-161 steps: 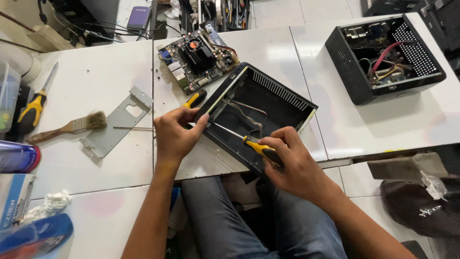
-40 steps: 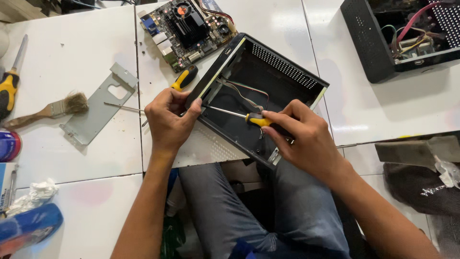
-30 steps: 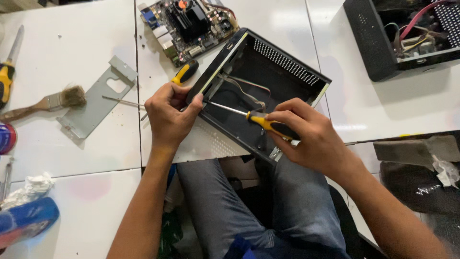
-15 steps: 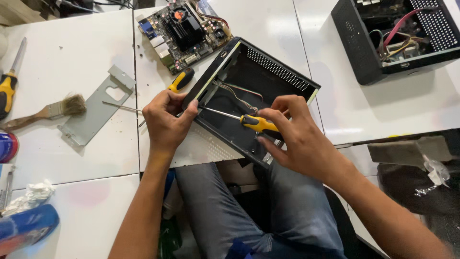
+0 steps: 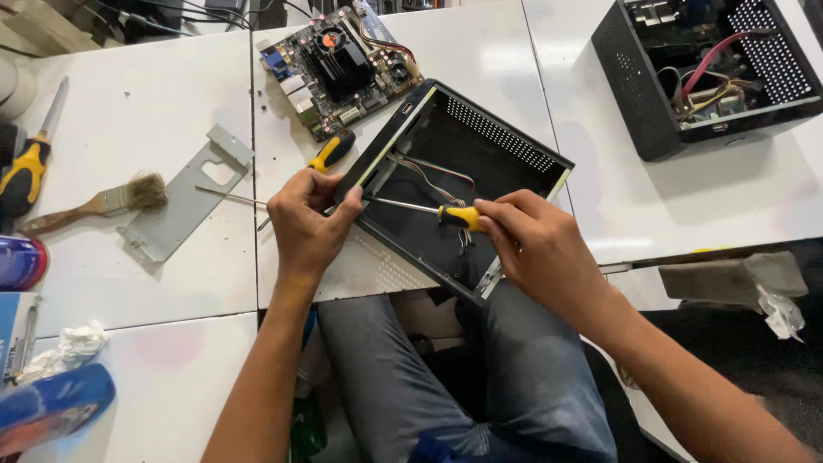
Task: The person secures a motherboard into a computer case using a screwdriver and screws. They then connect various internal cables to the motherboard, including power and front panel connectors.
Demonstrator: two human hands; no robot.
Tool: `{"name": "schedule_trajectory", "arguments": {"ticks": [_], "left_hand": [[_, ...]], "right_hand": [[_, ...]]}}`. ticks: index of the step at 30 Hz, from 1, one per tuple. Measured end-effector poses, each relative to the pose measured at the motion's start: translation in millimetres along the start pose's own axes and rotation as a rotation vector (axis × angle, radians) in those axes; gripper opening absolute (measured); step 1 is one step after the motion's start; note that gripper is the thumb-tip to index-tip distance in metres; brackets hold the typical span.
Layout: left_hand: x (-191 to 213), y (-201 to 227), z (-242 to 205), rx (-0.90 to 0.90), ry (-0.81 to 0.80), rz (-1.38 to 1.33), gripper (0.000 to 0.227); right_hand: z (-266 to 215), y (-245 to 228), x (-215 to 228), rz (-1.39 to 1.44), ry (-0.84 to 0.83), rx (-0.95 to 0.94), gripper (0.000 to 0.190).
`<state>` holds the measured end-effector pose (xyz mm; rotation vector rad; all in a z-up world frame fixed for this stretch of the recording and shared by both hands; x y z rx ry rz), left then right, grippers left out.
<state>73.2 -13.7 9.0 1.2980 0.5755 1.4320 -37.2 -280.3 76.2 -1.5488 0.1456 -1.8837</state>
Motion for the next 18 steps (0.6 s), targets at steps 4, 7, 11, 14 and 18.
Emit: {"name": "schedule_trajectory", "arguments": {"ticks": [4,7,11,14,18], "left_hand": [[-2,-1,-3,0.013,-0.009,0.004,0.038],[0,-4,-1,0.015,0.006,0.007,0.038],[-1,-5,-2,0.008,0.013,-0.001,0.037],[-1,-3,-1,0.009,0.011,-0.029,0.035],[1,-7,-1,0.011,0.005,-0.009,0.035]], "right_hand": [[3,-3,0,-0.039,-0.118,0.019,0.030],[1,-5,0,0.018,-0.153,0.098,0.047],[1,-10,0,-0.013,-0.159,0.125,0.033],[5,-10,-3,0.030,-0.216,0.027,0.031],[6,1,-16,-0.014,-0.299,0.019,0.029]]}}
Point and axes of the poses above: each hand's wrist, its own z-axis towards the middle knuckle, its own x-axis out of the back of the hand, y = z × x, the point moved 10 cm from there along z, towards the middle knuckle, and after that the axes turned 15 degrees about -y, right-handed, at the moved point
